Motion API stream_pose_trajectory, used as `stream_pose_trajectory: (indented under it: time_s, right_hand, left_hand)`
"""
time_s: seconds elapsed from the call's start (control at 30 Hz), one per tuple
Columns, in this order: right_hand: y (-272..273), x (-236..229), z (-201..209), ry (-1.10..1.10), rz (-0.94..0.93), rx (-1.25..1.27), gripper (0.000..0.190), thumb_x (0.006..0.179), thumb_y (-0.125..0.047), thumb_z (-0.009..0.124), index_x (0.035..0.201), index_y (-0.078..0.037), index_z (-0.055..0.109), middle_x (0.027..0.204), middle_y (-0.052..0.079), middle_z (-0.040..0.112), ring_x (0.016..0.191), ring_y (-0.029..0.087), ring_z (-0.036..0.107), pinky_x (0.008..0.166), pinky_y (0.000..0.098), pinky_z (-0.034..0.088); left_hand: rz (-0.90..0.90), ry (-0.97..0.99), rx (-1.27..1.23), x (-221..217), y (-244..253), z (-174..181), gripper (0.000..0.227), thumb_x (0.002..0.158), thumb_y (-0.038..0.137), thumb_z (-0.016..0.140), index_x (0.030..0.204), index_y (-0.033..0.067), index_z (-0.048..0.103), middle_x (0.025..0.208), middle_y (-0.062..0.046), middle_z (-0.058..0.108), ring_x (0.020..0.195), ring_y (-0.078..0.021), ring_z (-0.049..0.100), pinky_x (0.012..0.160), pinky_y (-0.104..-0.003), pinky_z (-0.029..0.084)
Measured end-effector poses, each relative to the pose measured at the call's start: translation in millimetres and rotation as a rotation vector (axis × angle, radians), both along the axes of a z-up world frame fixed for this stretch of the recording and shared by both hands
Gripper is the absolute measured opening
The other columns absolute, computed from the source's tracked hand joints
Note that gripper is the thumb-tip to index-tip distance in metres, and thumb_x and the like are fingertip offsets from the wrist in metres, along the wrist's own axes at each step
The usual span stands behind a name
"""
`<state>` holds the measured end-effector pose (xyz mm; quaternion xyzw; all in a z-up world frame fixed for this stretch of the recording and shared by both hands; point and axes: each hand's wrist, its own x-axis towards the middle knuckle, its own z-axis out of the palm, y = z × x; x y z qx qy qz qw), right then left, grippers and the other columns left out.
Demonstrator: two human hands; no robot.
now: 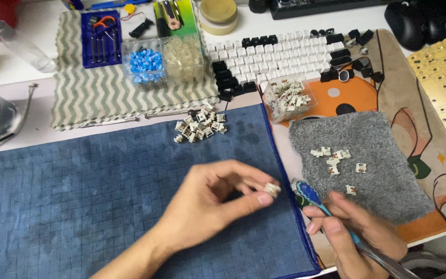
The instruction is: The person cleans individual mechanical keyboard switches using a toothbrush. They pick up each switch from a pile, brush it, and place it on a cloth. The process is repeated for multiple switches.
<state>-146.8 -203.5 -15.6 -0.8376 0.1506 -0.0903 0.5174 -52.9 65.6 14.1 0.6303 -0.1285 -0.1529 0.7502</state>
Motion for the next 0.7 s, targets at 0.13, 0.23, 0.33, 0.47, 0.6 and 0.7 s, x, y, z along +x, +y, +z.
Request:
stream_pose_trajectory:
  time_s: [0.13, 0.23, 0.33, 0.47, 0.6, 0.7]
  right_hand:
    - [-2, 5, -4, -0.344, 0.224, -0.126, 0.031, 0.105, -0.016, 0.067, 0.132, -0.003, 0.075, 0.090, 0.014, 0.089, 0.078, 0.021, 0.090, 0.080, 0.0275, 0.073]
    - [18, 3, 13, -0.385, 0.277, -0.182, 0.028, 0.103, -0.014, 0.069, 0.129, -0.006, 0.076, 0.105, 0.012, 0.093, 0.066, 0.013, 0.084, 0.065, 0.0205, 0.072]
    - [28, -6, 22, -0.248, 0.197, -0.313, 0.024, 0.100, -0.011, 0.074, 0.122, -0.009, 0.083, 0.105, 0.006, 0.093, 0.067, 0.008, 0.087, 0.073, 0.0197, 0.071]
    - [27, -7, 8, -0.340, 0.241, -0.424, 0.023, 0.099, -0.010, 0.075, 0.121, -0.011, 0.081, 0.101, 0.003, 0.092, 0.070, 0.006, 0.089, 0.084, 0.0198, 0.071]
    - [23, -6, 18, -0.241, 0.249, -0.501, 0.027, 0.098, -0.013, 0.077, 0.124, -0.009, 0.083, 0.104, 0.003, 0.092, 0.084, 0.007, 0.091, 0.096, 0.0239, 0.070]
    - [22, -1, 25, -0.300, 0.430, -0.471, 0.031, 0.097, -0.010, 0.079, 0.128, -0.010, 0.080, 0.107, 0.001, 0.093, 0.083, 0.002, 0.094, 0.093, 0.0192, 0.074]
  left_hand:
    - [-0.153, 0.202, -0.245, -13, -9, -12, 0.028, 0.104, 0.007, 0.082, 0.131, -0.0013, 0.081, 0.114, -0.013, 0.088, 0.106, -0.0120, 0.082, 0.105, -0.026, 0.067]
    - [-0.171, 0.278, -0.281, -15, -12, -17, 0.031, 0.106, 0.009, 0.080, 0.135, -0.0029, 0.080, 0.112, -0.014, 0.087, 0.106, -0.0139, 0.082, 0.106, -0.027, 0.066]
    - [-0.142, 0.332, -0.265, -15, -14, -16, 0.034, 0.104, 0.008, 0.081, 0.137, -0.0019, 0.081, 0.117, -0.013, 0.088, 0.108, -0.0129, 0.082, 0.107, -0.025, 0.066]
    - [-0.121, 0.335, -0.264, -16, -15, -21, 0.024, 0.106, 0.009, 0.080, 0.128, -0.0007, 0.081, 0.123, -0.010, 0.088, 0.112, -0.0100, 0.080, 0.109, -0.025, 0.066]
    - [-0.141, 0.357, -0.272, -16, -14, -26, 0.023, 0.106, 0.006, 0.080, 0.127, -0.0014, 0.078, 0.122, -0.012, 0.086, 0.113, -0.0130, 0.082, 0.111, -0.027, 0.068]
    - [-0.166, 0.393, -0.296, -16, -13, -25, 0.021, 0.108, 0.008, 0.079, 0.127, -0.0019, 0.078, 0.115, -0.011, 0.086, 0.106, -0.0138, 0.082, 0.105, -0.027, 0.068]
